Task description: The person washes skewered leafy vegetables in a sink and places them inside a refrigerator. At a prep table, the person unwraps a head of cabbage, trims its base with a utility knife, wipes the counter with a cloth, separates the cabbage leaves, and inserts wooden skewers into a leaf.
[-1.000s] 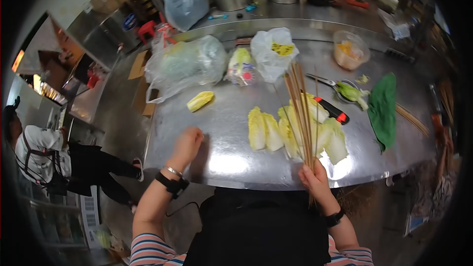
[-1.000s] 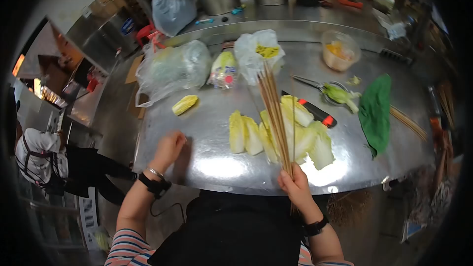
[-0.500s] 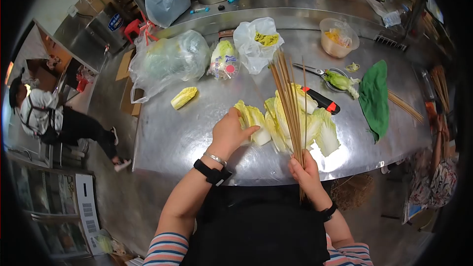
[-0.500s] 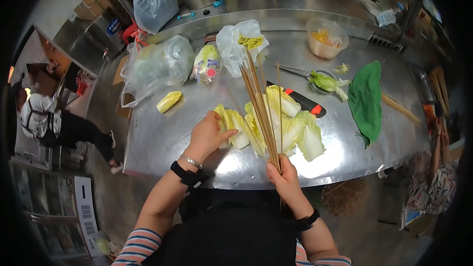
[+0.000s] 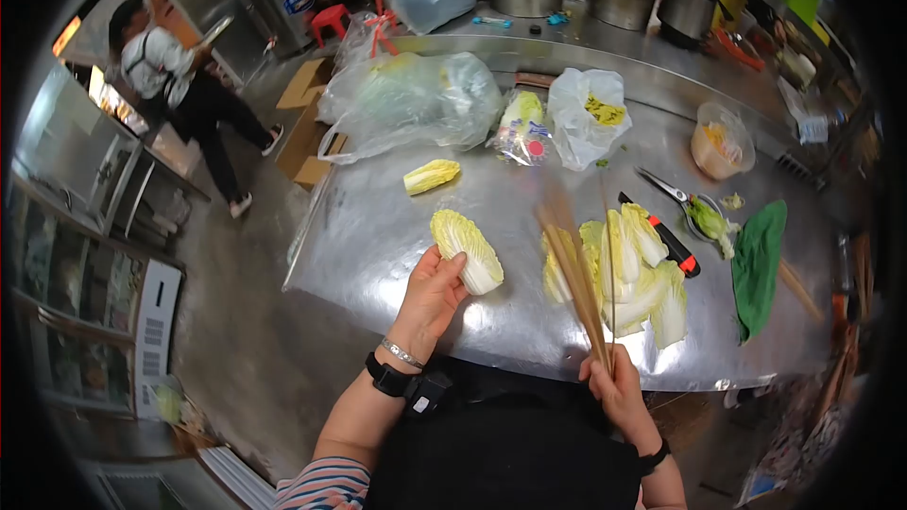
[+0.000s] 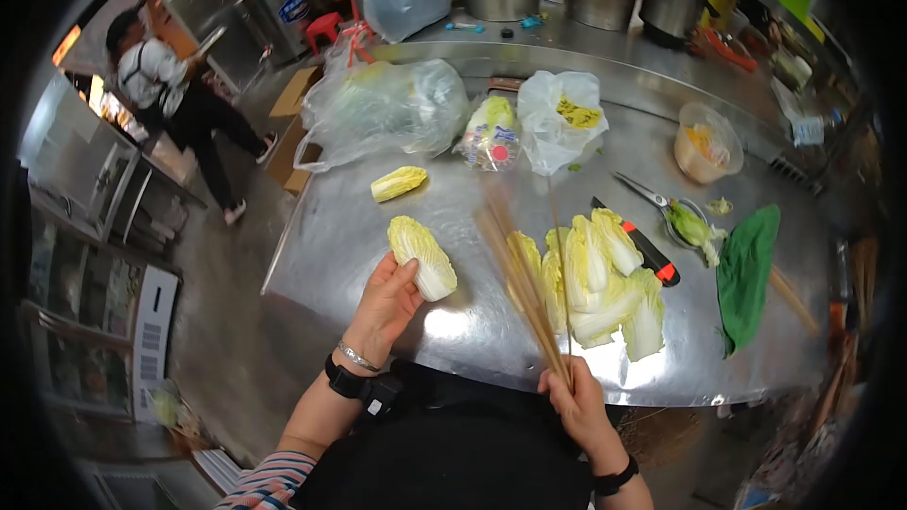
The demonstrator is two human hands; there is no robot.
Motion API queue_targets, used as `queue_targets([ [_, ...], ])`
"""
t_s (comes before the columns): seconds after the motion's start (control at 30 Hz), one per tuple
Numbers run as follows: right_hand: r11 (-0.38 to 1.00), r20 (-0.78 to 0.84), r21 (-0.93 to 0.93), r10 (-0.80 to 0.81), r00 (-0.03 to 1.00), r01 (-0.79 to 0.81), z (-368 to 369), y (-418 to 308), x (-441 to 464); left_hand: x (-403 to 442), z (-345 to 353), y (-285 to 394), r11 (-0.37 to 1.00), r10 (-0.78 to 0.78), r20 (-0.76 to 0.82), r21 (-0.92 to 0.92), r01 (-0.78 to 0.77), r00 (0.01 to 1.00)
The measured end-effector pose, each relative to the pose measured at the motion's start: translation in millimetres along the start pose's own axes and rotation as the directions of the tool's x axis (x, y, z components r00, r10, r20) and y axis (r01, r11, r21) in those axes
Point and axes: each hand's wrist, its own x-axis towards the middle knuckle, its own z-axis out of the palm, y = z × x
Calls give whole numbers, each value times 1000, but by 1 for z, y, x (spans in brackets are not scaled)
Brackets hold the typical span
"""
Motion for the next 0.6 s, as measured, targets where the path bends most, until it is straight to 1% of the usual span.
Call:
queue_targets([
  [0.03, 988, 26, -133, -70, 997, 73, -1, 1, -5, -2, -4, -1, 1000, 5, -33, -6, -6, 999],
  [0.07, 985, 42, -157, -70, 997, 75, -3, -1, -9, -4, -5, 1, 1000, 11, -65, -11, -12, 998],
  [0.17, 991, 103, -64, 124, 987, -118, -9, -18, -27, -12, -3, 10, 997, 37, -104, -64, -44, 994],
  [0.2, 973, 138, 21, 223, 965, -228, -10, -24, -32, -13, -3, 12, 995, 38, -111, -83, -47, 993],
  [0.23, 973, 141, 3, 228, 963, -231, -10, -25, -34, -14, -4, 13, 994, 60, -97, -83, -68, 993],
  [0.3, 946, 195, 77, 294, 936, -313, -8, -27, -38, -16, -3, 16, 992, 78, -85, -96, -86, 993],
  [0.33, 979, 188, -64, 203, 961, -194, -8, -20, -38, -18, -3, 17, 991, 85, -80, -96, -93, 993],
  [0.37, 977, 189, -73, 212, 959, -202, -4, -23, -38, -20, -3, 18, 991, 91, -76, -93, -98, 993],
  [0.43, 984, 129, 29, 169, 977, -174, 11, -30, -38, -22, -3, 20, 990, 97, -68, -98, -103, 993],
  [0.47, 983, 129, 23, 178, 976, -182, 14, -32, -37, -22, -3, 20, 989, 109, -52, -95, -113, 993],
  [0.53, 964, 117, 159, 194, 974, -212, 18, -35, -34, -22, -3, 21, 990, 105, -64, -90, -111, 992],
  [0.6, 962, 127, 151, 211, 969, -229, 17, -35, -33, -21, -4, 21, 991, 105, -75, -79, -111, 992],
])
